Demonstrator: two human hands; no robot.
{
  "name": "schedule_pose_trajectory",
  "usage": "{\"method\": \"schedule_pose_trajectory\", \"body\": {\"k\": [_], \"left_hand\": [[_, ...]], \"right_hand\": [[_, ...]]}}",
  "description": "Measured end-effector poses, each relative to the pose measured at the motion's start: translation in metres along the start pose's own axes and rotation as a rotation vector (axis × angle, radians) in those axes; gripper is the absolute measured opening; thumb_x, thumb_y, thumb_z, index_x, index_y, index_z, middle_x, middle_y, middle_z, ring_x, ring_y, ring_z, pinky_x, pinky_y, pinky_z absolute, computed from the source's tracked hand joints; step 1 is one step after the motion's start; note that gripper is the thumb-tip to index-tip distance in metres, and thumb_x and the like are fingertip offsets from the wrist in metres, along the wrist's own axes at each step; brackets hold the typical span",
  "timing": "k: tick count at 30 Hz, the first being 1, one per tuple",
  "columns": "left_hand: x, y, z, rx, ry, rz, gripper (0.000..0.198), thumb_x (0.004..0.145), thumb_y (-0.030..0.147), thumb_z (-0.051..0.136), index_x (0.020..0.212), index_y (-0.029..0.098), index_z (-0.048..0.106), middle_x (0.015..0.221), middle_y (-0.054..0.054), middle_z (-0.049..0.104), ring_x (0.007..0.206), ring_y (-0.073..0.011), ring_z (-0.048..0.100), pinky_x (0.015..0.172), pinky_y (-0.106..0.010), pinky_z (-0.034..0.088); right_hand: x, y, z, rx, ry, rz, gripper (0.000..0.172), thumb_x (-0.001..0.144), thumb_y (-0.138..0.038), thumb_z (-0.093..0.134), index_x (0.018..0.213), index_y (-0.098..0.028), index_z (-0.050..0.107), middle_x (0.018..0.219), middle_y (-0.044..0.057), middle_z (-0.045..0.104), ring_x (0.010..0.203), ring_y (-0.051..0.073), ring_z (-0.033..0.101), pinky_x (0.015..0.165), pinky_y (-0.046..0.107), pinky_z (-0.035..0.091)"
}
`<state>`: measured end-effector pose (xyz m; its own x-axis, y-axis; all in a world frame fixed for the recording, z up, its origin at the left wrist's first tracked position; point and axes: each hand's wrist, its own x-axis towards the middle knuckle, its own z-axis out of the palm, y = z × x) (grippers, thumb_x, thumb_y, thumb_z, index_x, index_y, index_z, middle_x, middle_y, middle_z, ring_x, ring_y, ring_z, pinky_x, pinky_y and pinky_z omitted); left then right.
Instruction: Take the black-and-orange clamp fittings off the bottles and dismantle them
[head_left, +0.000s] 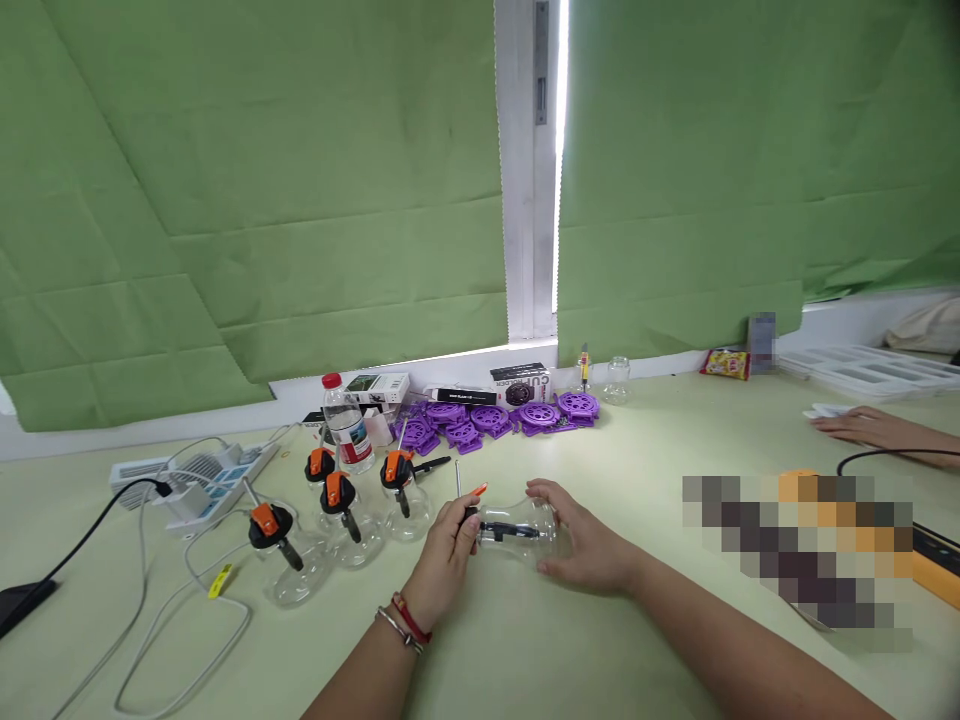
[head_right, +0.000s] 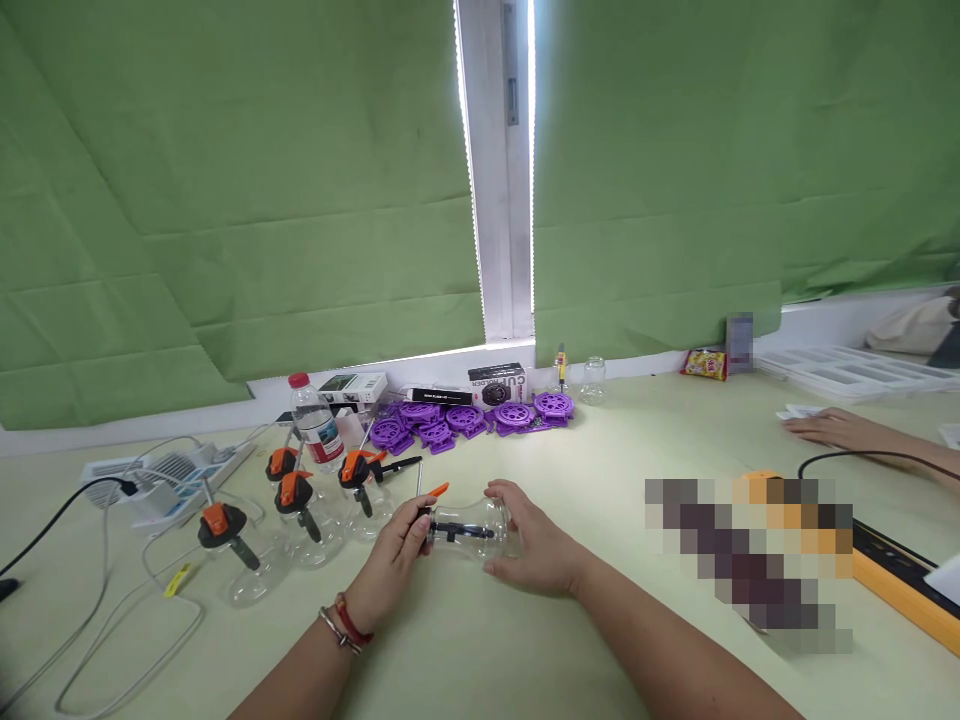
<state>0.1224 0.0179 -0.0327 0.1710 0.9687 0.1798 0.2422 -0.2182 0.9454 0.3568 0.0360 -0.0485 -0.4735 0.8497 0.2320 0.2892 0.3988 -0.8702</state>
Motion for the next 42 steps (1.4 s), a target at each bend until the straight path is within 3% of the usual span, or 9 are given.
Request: {"method": "schedule_pose_trajectory", "body": {"k": [3,9,14,20,29,32,34,38,42], "left_hand": [[-0.003,0.001,0.001,0.048,0.017,0.091,0.055,0.085,0.047,0.047,0.134,0.023,0.041,0.111,-0.011,0.054,0.087,-0.0198,0.053,0.081,-0.035,0.045],[-0.009,0.004,0.008,0.001,-0.068,0.203,0.072,0.089,0.038,0.045,0.143,0.030,-0.001,0.141,-0.014,0.025,0.109,-0.0202,0.046,0.090,-0.039,0.042],[-0.007,-0.003,0.009,0.042,-0.068,0.192,0.061,0.090,0.034,0.045,0.140,0.030,0.011,0.139,-0.013,0.025,0.112,-0.0195,0.044,0.092,-0.039,0.041],[-0.004,-0.020,0.003,0.129,-0.070,0.167,0.060,0.089,0.034,0.046,0.140,0.029,0.016,0.140,-0.012,0.026,0.112,-0.0198,0.044,0.094,-0.040,0.040],[0.000,-0.019,-0.001,0.166,-0.104,0.098,0.061,0.085,0.031,0.050,0.139,0.025,0.021,0.137,-0.013,0.031,0.113,-0.0217,0.043,0.094,-0.041,0.040],[0.000,-0.018,-0.001,0.186,-0.104,0.099,0.061,0.084,0.031,0.051,0.138,0.024,0.022,0.137,-0.014,0.032,0.113,-0.0218,0.043,0.095,-0.040,0.039],[0.000,-0.017,-0.001,0.184,-0.078,0.093,0.059,0.084,0.032,0.051,0.137,0.023,0.026,0.134,-0.013,0.035,0.110,-0.0219,0.045,0.094,-0.040,0.040],[0.002,-0.017,0.000,0.187,0.025,0.032,0.051,0.082,0.030,0.052,0.130,0.021,0.038,0.123,-0.013,0.046,0.102,-0.0226,0.050,0.091,-0.040,0.041],[0.005,-0.020,-0.002,0.184,0.070,0.006,0.045,0.079,0.024,0.052,0.123,0.019,0.045,0.117,-0.013,0.050,0.102,-0.0243,0.050,0.092,-0.041,0.038]], "right_hand": [[0.000,-0.006,0.004,-0.229,0.049,-0.097,0.084,0.060,-0.021,0.070,0.136,-0.025,0.035,0.140,0.010,0.032,0.128,0.027,0.034,0.106,0.043,0.030],[0.015,0.012,-0.001,-0.278,0.191,0.001,0.072,0.063,-0.034,0.071,0.127,-0.021,0.040,0.126,0.011,0.049,0.117,0.025,0.047,0.098,0.040,0.039],[0.045,0.044,-0.017,-0.317,0.206,0.167,0.073,0.071,-0.052,0.062,0.130,-0.017,0.036,0.126,0.015,0.052,0.114,0.026,0.050,0.095,0.042,0.038],[0.091,0.061,-0.032,-0.640,0.204,0.198,0.072,0.071,-0.049,0.062,0.132,-0.017,0.040,0.127,0.013,0.051,0.117,0.028,0.044,0.096,0.041,0.032],[0.117,0.077,-0.035,-0.680,0.268,0.276,0.077,0.072,-0.052,0.060,0.136,-0.019,0.033,0.127,0.013,0.050,0.119,0.030,0.042,0.095,0.042,0.032],[0.110,0.073,-0.031,-0.719,0.468,0.193,0.088,0.068,-0.054,0.065,0.137,-0.015,0.028,0.135,0.017,0.040,0.128,0.032,0.032,0.102,0.045,0.027],[0.106,0.062,-0.022,-0.767,0.515,0.045,0.076,0.073,-0.051,0.062,0.133,-0.013,0.034,0.134,0.019,0.041,0.128,0.032,0.030,0.105,0.047,0.023],[0.112,0.027,0.012,-0.801,0.114,-0.181,0.039,0.088,-0.033,0.043,0.124,-0.017,0.047,0.128,0.014,0.050,0.117,0.027,0.046,0.098,0.040,0.035],[0.146,0.003,0.059,-0.822,-0.107,-0.119,0.053,0.085,-0.018,0.041,0.137,-0.023,0.034,0.145,0.008,0.033,0.108,0.023,0.055,0.085,0.034,0.044]]}}
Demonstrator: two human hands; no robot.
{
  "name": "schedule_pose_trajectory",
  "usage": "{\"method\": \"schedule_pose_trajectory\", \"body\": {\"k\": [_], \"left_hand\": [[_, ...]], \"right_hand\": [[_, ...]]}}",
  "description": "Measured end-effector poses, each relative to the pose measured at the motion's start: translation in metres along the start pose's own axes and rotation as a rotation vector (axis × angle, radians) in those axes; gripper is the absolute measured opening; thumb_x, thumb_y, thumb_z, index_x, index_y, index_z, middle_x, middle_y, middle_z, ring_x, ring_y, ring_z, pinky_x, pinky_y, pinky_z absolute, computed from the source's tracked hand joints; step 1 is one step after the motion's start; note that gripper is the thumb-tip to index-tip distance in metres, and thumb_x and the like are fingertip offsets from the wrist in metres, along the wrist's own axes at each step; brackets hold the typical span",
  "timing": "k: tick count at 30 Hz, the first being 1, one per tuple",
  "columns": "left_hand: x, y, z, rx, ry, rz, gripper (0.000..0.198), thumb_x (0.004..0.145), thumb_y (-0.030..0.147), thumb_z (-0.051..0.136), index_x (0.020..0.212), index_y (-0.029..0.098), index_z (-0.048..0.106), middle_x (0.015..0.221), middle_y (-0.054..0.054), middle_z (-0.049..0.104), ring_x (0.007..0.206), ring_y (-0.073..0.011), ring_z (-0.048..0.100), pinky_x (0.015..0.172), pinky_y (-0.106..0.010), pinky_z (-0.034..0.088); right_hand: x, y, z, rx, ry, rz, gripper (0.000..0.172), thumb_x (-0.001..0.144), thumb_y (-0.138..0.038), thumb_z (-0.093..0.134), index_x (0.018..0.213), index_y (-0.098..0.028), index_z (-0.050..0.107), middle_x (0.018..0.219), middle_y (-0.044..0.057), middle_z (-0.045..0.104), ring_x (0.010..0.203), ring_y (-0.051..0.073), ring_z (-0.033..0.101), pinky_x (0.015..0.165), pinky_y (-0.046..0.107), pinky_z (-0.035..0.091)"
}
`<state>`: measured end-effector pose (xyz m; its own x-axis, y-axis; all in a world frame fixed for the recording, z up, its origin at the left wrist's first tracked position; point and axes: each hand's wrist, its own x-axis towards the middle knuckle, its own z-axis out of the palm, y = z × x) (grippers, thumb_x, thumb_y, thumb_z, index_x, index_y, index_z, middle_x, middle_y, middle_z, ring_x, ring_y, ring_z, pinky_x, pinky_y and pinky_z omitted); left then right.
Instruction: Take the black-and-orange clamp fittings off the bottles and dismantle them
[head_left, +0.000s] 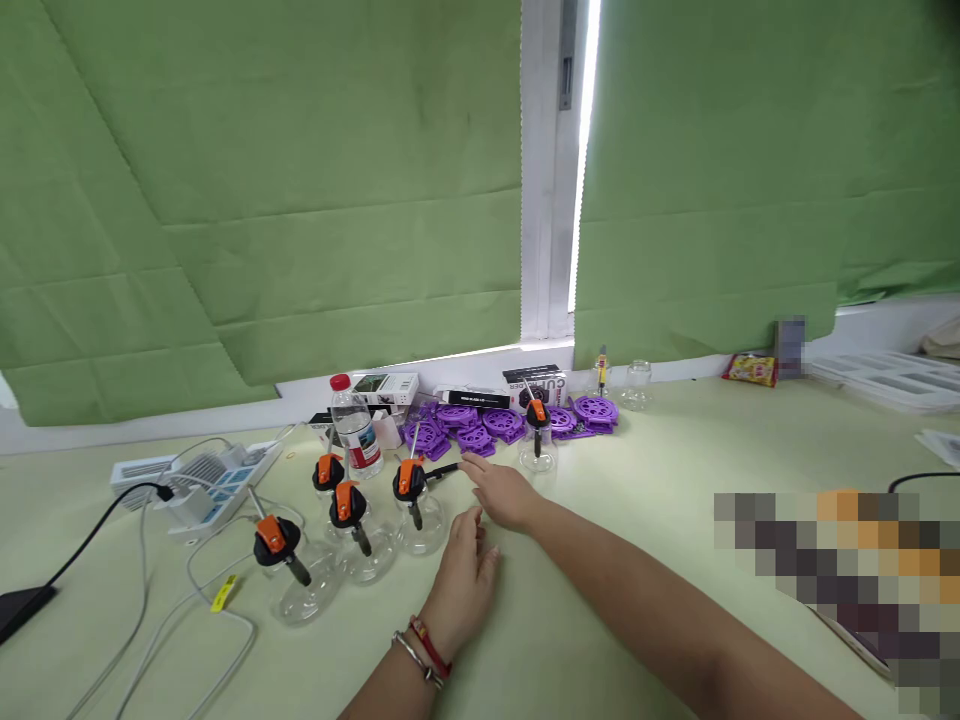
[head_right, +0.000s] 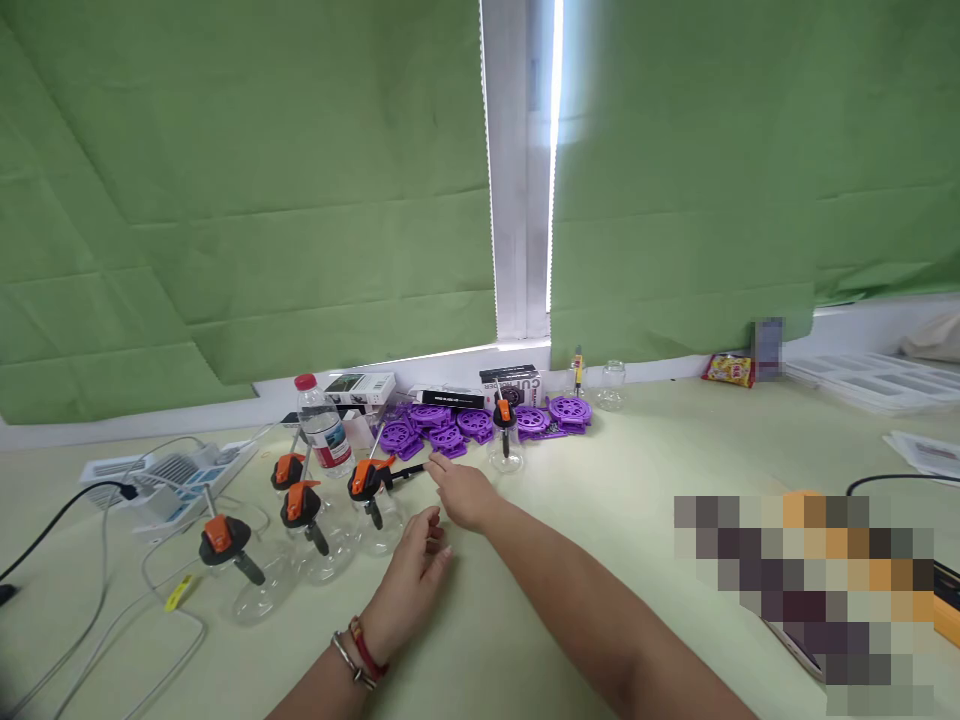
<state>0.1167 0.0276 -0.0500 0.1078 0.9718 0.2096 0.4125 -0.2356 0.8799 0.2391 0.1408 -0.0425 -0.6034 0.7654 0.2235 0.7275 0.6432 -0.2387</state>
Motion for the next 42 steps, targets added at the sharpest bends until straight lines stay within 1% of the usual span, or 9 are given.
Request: {"method": "schedule_pose_trajectory", "body": {"k": [4,9,13,21,24,27,33,38,42], "left_hand": [[0.004,-0.005,-0.005,0.033,0.046,-0.014,0.037,0.077,0.018,0.049,0.115,0.018,0.051,0.113,-0.012,0.052,0.102,-0.0255,0.049,0.092,-0.042,0.037],[0.008,-0.010,-0.009,0.106,0.120,-0.055,0.024,0.075,0.013,0.047,0.099,0.017,0.053,0.099,-0.011,0.053,0.089,-0.0238,0.050,0.083,-0.039,0.039],[0.009,-0.010,-0.007,0.173,0.126,-0.048,0.018,0.073,0.010,0.044,0.087,0.017,0.052,0.089,-0.008,0.052,0.083,-0.0229,0.050,0.078,-0.038,0.040],[0.010,-0.008,-0.009,0.100,0.152,-0.085,0.005,0.079,0.021,0.046,0.082,0.019,0.048,0.081,-0.006,0.056,0.079,-0.0221,0.055,0.076,-0.039,0.043],[0.008,-0.008,-0.005,-0.040,0.091,-0.137,0.024,0.081,0.036,0.051,0.095,0.018,0.044,0.087,-0.007,0.058,0.079,-0.0209,0.059,0.074,-0.037,0.046],[0.004,-0.008,0.001,-0.049,0.009,-0.098,0.054,0.076,0.043,0.060,0.117,0.016,0.038,0.112,-0.015,0.052,0.098,-0.0236,0.058,0.084,-0.039,0.046],[-0.004,-0.002,-0.002,0.140,-0.228,-0.003,0.071,0.062,0.045,0.073,0.123,0.019,0.046,0.146,-0.017,0.019,0.136,-0.0330,0.019,0.108,-0.046,0.027],[-0.004,0.001,-0.014,0.190,-0.358,-0.064,0.075,0.059,0.035,0.076,0.126,0.019,0.046,0.150,-0.015,0.013,0.139,-0.0337,0.012,0.111,-0.048,0.020],[-0.002,0.002,-0.019,0.201,-0.410,-0.099,0.077,0.061,0.026,0.072,0.132,0.023,0.042,0.152,-0.010,0.009,0.139,-0.0308,0.011,0.113,-0.045,0.017]], "right_hand": [[0.040,-0.019,0.017,-0.058,-0.129,0.042,0.064,0.082,-0.014,0.045,0.142,-0.027,0.025,0.144,0.006,0.036,0.104,0.022,0.058,0.078,0.030,0.045],[0.045,-0.013,0.023,-0.084,-0.140,0.073,0.036,0.086,-0.014,0.042,0.120,-0.019,0.055,0.115,0.011,0.058,0.095,0.022,0.059,0.077,0.029,0.043],[0.021,0.003,0.013,-0.097,-0.137,0.093,0.025,0.087,-0.017,0.043,0.100,-0.016,0.063,0.103,0.010,0.060,0.090,0.020,0.059,0.075,0.028,0.041],[-0.049,0.022,-0.019,-0.065,-0.137,0.075,0.023,0.086,-0.018,0.045,0.098,-0.017,0.064,0.099,0.008,0.060,0.088,0.019,0.059,0.073,0.026,0.039],[-0.081,0.018,-0.026,-0.046,-0.153,0.051,0.020,0.086,-0.020,0.046,0.091,-0.017,0.065,0.094,0.006,0.061,0.081,0.018,0.060,0.069,0.026,0.039],[-0.111,0.008,-0.029,0.004,-0.176,-0.010,0.020,0.086,-0.020,0.046,0.088,-0.018,0.065,0.090,0.006,0.062,0.078,0.018,0.060,0.067,0.026,0.040],[-0.137,-0.002,-0.036,0.129,-0.180,-0.046,0.020,0.084,-0.025,0.049,0.090,-0.018,0.066,0.088,0.006,0.063,0.078,0.018,0.060,0.069,0.027,0.043],[-0.119,0.058,-0.062,0.295,0.095,0.147,0.023,0.082,-0.033,0.052,0.087,-0.019,0.068,0.084,0.006,0.067,0.073,0.017,0.060,0.068,0.028,0.045],[-0.099,0.151,-0.085,0.371,0.458,0.704,0.027,0.076,-0.039,0.056,0.093,-0.019,0.066,0.090,0.006,0.068,0.082,0.019,0.062,0.074,0.028,0.048]]}}
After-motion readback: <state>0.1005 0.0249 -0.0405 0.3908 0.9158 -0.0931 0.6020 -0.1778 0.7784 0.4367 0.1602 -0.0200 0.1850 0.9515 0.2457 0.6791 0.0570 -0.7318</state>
